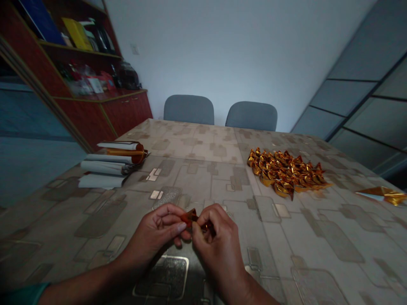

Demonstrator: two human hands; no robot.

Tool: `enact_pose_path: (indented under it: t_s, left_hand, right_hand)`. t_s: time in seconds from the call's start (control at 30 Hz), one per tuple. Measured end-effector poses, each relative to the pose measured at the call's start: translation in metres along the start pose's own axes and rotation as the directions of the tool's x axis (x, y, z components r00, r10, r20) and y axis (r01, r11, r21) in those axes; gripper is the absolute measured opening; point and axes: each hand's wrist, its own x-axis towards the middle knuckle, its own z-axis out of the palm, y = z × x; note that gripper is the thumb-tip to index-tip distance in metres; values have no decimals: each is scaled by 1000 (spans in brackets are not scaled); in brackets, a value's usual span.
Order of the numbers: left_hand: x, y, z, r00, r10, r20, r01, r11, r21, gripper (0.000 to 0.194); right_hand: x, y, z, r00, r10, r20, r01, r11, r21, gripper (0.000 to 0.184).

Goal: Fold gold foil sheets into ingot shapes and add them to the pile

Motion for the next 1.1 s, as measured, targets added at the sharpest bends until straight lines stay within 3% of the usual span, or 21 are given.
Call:
enact_pose_path:
  t_s: [0.27, 0.63, 0.83, 0.97, 1.03, 1.1]
  left_hand:
    - [1, -4, -3, 999, 33, 15, -33, 999, -10, 32]
    - [1, -6, 0, 996, 46, 74, -38, 994, -101, 37]
    - [1, -6, -1, 996, 31, 79, -26, 998, -63, 36]
    - [0, -7, 1, 992, 7, 124, 10, 991, -132, 39]
    - [0, -6, 2, 988, -24, 155, 55, 978, -203, 38]
    - [0, -5, 1, 983, -55, 177, 102, 958, -268, 35]
  right_hand:
    - [-4, -4, -3, 991, -125, 40, 123, 992, 36, 15]
    - [-2, -5, -1, 993, -113, -16, 114, 987, 115, 16]
    - [-4, -2, 1, 997, -75, -4, 75, 994, 82, 19]
    - [-6, -3, 1, 997, -80, -4, 80, 994, 76, 19]
    - [-7, -4, -1, 998, -58, 28, 53, 986, 157, 19]
    - [-7, -4, -3, 995, 51, 88, -76, 945, 319, 18]
